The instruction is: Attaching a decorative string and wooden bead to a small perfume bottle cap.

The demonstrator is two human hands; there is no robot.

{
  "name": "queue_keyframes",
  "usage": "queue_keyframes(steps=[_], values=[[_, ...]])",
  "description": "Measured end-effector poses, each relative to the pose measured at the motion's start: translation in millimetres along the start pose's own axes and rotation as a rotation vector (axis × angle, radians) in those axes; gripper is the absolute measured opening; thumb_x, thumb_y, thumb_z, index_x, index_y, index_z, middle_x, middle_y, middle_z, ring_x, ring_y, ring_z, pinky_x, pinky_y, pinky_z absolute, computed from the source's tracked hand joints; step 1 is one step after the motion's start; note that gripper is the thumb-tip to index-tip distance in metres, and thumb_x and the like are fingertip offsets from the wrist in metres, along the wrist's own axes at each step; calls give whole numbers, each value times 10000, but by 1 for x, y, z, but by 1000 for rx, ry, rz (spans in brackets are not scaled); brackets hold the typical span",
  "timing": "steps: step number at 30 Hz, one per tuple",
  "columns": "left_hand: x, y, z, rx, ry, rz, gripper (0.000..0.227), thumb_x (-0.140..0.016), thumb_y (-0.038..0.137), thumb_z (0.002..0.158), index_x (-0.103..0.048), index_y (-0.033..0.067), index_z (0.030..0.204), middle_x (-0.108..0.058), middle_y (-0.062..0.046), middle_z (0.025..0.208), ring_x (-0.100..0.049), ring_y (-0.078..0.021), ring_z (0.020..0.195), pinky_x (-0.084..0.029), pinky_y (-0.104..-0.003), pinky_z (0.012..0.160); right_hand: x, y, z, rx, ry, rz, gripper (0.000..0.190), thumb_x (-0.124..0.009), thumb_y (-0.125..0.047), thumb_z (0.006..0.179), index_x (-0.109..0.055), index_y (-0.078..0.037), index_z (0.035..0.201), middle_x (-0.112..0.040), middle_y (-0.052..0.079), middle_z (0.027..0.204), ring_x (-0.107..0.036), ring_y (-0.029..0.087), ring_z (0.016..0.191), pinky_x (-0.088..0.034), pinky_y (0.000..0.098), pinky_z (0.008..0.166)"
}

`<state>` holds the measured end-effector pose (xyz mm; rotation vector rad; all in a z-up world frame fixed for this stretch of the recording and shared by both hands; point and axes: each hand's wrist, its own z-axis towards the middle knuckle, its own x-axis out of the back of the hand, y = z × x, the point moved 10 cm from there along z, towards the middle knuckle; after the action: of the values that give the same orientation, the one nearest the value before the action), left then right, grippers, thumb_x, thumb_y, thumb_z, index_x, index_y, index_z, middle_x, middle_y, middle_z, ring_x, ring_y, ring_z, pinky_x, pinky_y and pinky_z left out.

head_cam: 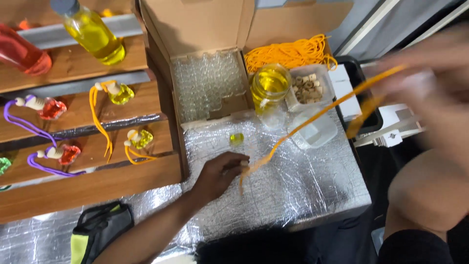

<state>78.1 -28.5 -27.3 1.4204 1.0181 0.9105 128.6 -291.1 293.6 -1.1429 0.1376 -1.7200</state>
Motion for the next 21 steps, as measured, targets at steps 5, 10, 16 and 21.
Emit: queue_keyframes(steps=[5,10,16,21], values=[[2,8,-2,-87,75,-41,243,-752,31,911,-749,60,1152,-779,-159,1031,-745,-254,1024,-604,-456,931,-143,25,-38,-168,-276,36,141,-687,-88,898,-785,-67,997,-769,111,867,-738,238,687,-594,336,655],[20,15,-4,-117,224,-73,203,-747,25,913,-743,32,1115,-768,-153,1023,-758,-251,986,-616,-449,918,-219,66,-112,-257,-396,-189,446,-693,-195,930,-623,-59,1348,-670,235,1234,-687,425,1055,-568,536,808],[19,20,-3,-144,237,-66,225,-718,51,937,-739,36,1160,-771,-167,1028,-753,-228,949,-623,-437,894,-292,2,-184,-972,-1106,351,609,-576,-646,908,-647,-158,1266,-664,135,987,-663,292,871,-483,401,695],[19,22,-2,-148,236,-100,238,-639,14,978,-726,19,1200,-765,-180,1055,-738,-221,936,-622,-424,899,-308,-15,-193,142,-870,13,250,-643,-8,932,-683,-175,1115,-608,75,1116,-660,283,996,-527,407,818]])
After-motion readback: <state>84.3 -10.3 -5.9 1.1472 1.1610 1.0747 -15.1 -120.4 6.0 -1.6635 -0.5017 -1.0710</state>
